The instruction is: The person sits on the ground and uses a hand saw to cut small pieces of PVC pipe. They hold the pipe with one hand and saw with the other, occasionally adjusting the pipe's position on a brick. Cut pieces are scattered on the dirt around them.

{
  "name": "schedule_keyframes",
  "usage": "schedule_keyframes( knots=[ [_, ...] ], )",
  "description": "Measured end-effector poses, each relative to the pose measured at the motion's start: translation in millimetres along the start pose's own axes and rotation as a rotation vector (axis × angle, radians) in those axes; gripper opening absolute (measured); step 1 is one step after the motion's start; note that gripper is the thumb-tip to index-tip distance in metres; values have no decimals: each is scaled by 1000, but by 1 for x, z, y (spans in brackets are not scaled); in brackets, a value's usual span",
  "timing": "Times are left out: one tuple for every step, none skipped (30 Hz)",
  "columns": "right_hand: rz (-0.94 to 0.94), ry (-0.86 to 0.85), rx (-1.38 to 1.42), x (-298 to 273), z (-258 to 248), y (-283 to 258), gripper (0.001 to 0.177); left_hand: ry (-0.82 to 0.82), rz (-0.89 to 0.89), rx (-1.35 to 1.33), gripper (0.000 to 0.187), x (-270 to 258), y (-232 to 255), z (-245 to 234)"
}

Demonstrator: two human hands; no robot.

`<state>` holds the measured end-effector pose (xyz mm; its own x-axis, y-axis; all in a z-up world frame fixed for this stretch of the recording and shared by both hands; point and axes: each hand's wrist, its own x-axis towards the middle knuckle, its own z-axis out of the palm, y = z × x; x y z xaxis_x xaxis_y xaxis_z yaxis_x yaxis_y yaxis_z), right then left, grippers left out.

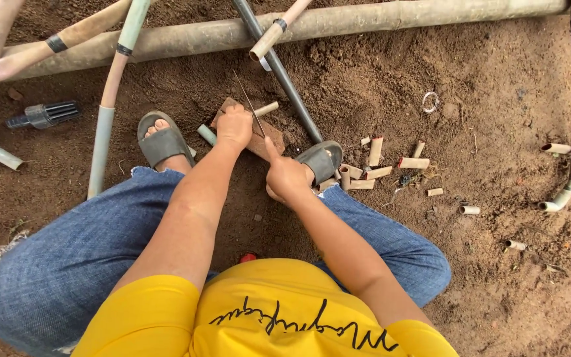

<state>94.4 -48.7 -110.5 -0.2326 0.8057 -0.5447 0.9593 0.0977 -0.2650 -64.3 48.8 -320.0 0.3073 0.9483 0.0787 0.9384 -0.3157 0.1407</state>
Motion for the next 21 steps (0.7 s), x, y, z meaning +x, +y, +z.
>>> schedule_keyframes(
  knots=[
    [-1,-1,-6,-15,-4,-2,82,2,-4,-4,28,-1,2,0],
    [-16,2,-3,-31,-9,-4,81,-20,-6,-10,29,-1,4,-1],
    [-34,10,3,-44,-13,-8,80,-40,-6,-11,30,0,1,-2],
    [-37,15,0,-33,-10,-6,80,-34,-7,-9,30,4,0,-1],
    [-23,4,18,-27,-3,-4,82,-12,-1,16,30,2,1,1],
    [-8,-7,36,-22,4,-2,83,11,5,40,29,-1,2,3],
    [-5,-13,36,-9,4,1,83,6,5,36,29,0,2,0],
    [-22,8,13,3,5,3,81,-7,0,21,32,0,3,-3],
    [-46,34,-13,19,4,5,80,-12,-9,11,34,4,0,-7],
    [-49,35,-16,11,6,6,80,-9,-13,11,34,0,2,-2],
    [-28,4,16,6,6,6,81,-10,-13,3,34,-1,2,3],
    [-8,-28,48,3,6,6,83,-11,-12,-5,33,-1,1,8],
    [-9,-28,47,-10,4,3,83,-11,-14,-5,33,0,1,9],
    [1,-31,34,-23,3,0,82,-17,-6,-14,34,1,0,11],
    [12,-36,23,-36,2,-3,82,-25,3,-24,34,0,0,13],
    [11,-38,23,-29,-2,-4,82,-27,2,-25,34,2,-1,14],
    [23,-35,40,-24,-5,-5,82,-9,7,-11,32,1,-1,14],
    [34,-32,58,-20,-9,-5,83,9,13,3,31,0,0,15],
    [35,-31,59,-11,-9,-5,83,9,15,2,31,0,2,14],
    [32,-24,36,-2,-9,-5,81,4,-5,-12,32,0,3,12],
    [23,-14,13,11,-11,-6,80,4,-29,-22,34,3,0,9]
  ],
)
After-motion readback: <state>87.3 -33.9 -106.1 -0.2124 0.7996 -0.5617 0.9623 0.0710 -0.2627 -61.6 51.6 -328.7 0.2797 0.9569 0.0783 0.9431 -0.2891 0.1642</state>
